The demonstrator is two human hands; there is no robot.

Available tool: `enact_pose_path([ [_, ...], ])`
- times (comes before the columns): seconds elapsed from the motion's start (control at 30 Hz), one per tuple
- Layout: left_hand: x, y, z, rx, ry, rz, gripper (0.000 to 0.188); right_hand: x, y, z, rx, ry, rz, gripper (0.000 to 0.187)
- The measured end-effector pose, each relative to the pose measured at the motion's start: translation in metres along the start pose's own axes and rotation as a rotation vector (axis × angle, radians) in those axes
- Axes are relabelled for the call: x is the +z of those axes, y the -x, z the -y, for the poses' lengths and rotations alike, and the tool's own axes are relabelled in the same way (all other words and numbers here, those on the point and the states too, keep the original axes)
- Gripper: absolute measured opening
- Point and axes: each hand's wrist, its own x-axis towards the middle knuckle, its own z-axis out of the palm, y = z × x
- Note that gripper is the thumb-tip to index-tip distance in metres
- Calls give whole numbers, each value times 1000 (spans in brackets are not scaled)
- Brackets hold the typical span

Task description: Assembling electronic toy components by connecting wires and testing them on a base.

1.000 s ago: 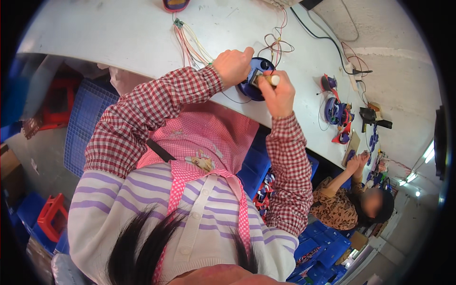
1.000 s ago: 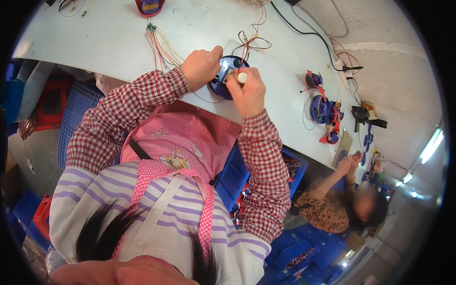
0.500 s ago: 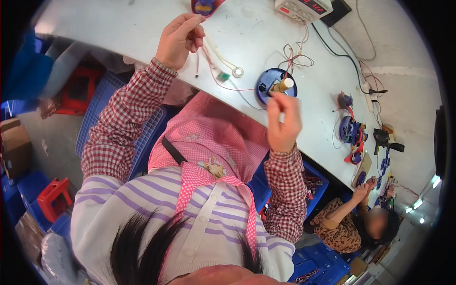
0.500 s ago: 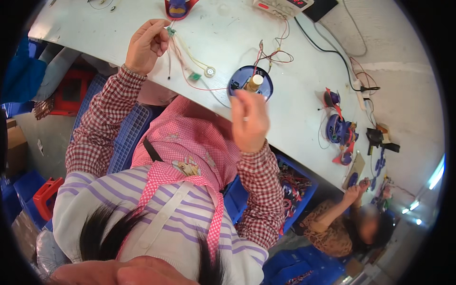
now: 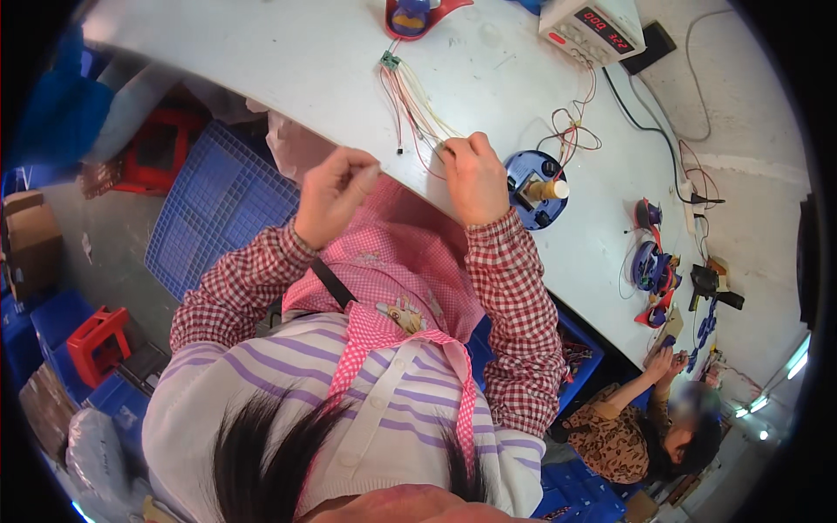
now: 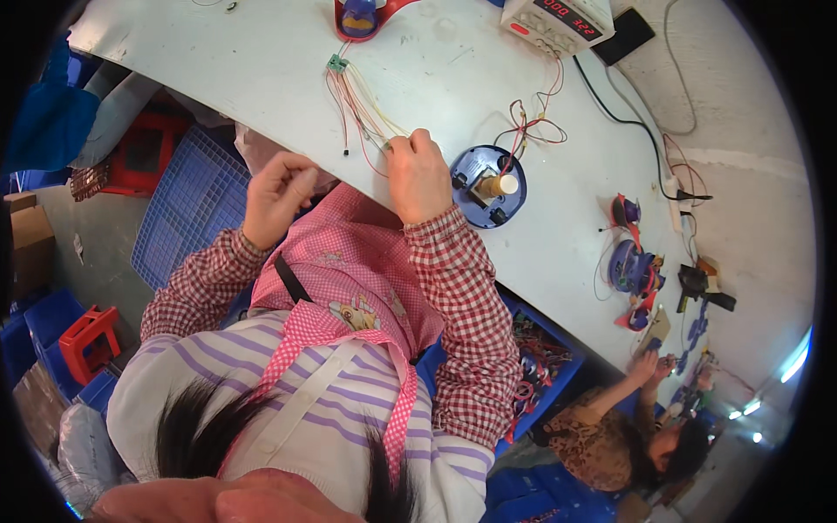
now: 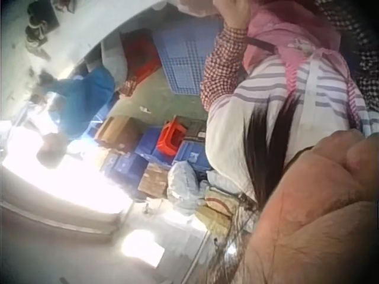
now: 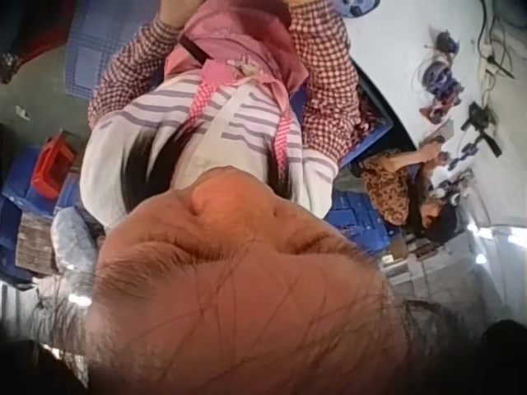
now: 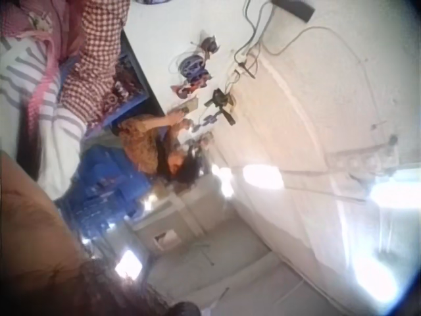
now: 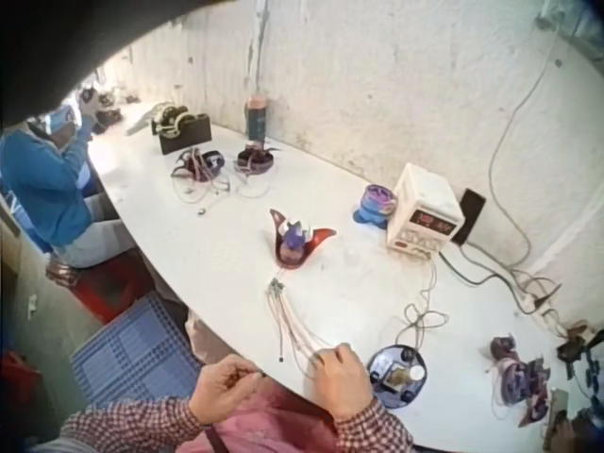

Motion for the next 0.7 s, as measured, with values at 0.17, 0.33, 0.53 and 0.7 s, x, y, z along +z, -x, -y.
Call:
enact_pose_path([
  [0.17,27,-14,-19,-149,84,162,10,-19,-1,1,334,-668,39,18],
  [0.33,34,-36,-19,-457,416,251,12,-27,4,24,669,-1392,53,15],
  [0.53,23,-30,-3,-386,237,311,16,-27,7,30,436,-1084,129,14],
  [0.7,16,-30,-1,-468,315,348,15,-24,3,30,383,-1009,195,12],
])
